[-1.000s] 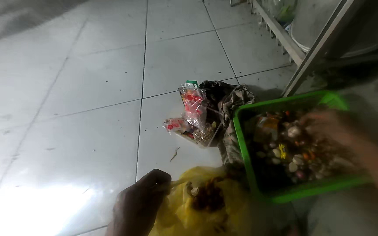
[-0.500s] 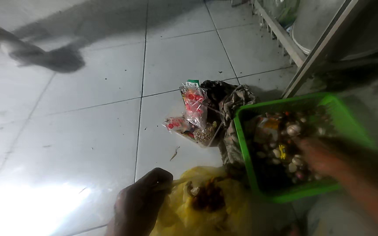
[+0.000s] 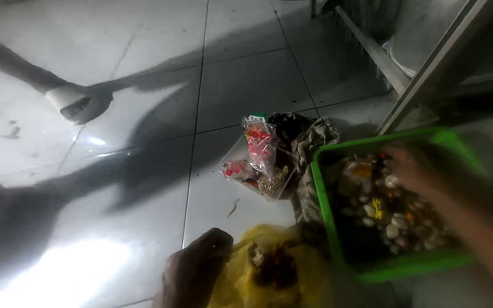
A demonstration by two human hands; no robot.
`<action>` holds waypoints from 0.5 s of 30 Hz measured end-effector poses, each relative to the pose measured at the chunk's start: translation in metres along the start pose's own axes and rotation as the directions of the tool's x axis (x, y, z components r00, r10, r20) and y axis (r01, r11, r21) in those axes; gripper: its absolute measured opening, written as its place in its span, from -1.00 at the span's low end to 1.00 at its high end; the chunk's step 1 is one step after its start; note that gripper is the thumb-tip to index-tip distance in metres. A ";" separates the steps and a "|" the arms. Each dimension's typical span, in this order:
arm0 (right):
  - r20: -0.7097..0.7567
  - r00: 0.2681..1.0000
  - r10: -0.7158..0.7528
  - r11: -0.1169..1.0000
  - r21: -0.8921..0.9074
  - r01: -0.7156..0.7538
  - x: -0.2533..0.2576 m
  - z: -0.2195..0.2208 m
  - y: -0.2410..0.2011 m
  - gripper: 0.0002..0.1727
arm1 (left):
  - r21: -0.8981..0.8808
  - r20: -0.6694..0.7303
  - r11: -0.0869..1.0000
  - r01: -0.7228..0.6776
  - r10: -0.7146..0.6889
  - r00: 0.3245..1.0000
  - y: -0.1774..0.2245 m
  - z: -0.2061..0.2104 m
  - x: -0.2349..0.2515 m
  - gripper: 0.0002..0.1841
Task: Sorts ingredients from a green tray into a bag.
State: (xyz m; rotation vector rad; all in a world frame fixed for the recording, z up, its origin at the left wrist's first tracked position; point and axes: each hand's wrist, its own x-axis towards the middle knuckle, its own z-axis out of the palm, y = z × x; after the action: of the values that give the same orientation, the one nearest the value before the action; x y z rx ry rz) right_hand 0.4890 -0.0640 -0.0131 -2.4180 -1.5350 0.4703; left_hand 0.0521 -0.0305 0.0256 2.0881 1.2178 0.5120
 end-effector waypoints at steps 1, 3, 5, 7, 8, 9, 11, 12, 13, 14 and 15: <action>0.032 0.999 0.015 1.000 -0.017 -0.014 0.004 0.003 -0.006 -0.69 | -0.001 0.010 1.000 -0.005 0.005 1.000 0.001 -0.001 0.001 -0.83; 0.098 0.991 0.088 0.993 -0.084 -0.080 0.005 0.003 -0.016 -0.57 | -0.003 0.019 1.000 -0.016 0.016 1.000 0.003 -0.002 0.002 -0.84; 0.163 0.971 0.173 0.984 -0.078 -0.162 0.003 0.003 -0.015 -0.43 | 0.030 0.020 0.999 -0.012 0.011 1.000 0.004 -0.002 0.004 -0.84; 0.154 0.977 0.150 0.989 -0.013 -0.149 0.004 0.006 -0.005 -0.53 | 0.120 0.006 0.992 0.045 -0.046 0.999 0.007 0.000 0.006 -0.84; 0.130 0.985 0.114 0.991 0.048 -0.121 0.004 0.010 0.004 -0.60 | 0.146 0.007 0.987 0.063 -0.065 0.998 0.008 0.000 0.006 -0.85; 0.095 0.993 0.076 0.989 0.123 -0.088 0.004 0.012 0.015 -0.65 | 0.147 0.012 0.987 0.058 -0.060 0.998 0.006 0.000 0.005 -0.84; -0.039 0.998 0.039 0.959 0.282 -0.026 0.006 0.016 0.047 -0.72 | 0.095 0.043 0.995 0.017 -0.021 0.999 0.003 -0.005 0.000 -0.79; -0.080 0.994 0.070 0.944 0.327 -0.040 0.007 0.013 0.062 -0.74 | 0.085 0.051 0.996 0.016 -0.021 0.998 0.003 -0.008 -0.002 -0.78; -0.084 0.992 0.096 0.928 0.368 -0.059 0.004 0.004 0.072 -0.73 | 0.087 0.051 0.996 0.028 -0.033 0.998 0.003 -0.010 -0.003 -0.77; -0.091 0.991 0.101 0.923 0.381 -0.059 -0.001 -0.006 0.080 -0.74 | 0.089 0.038 0.995 0.038 -0.042 0.998 0.003 -0.011 -0.004 -0.77; -0.097 0.993 0.069 0.928 0.372 -0.028 -0.009 -0.015 0.085 -0.78 | 0.086 0.019 0.996 0.039 -0.041 0.999 0.002 -0.010 -0.005 -0.78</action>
State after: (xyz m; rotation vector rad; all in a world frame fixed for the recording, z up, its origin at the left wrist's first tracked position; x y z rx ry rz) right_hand 0.5616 -0.1087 -0.0295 -2.1537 -1.2164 0.5711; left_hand 0.0442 -0.0317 0.0341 2.1303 1.2872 0.4257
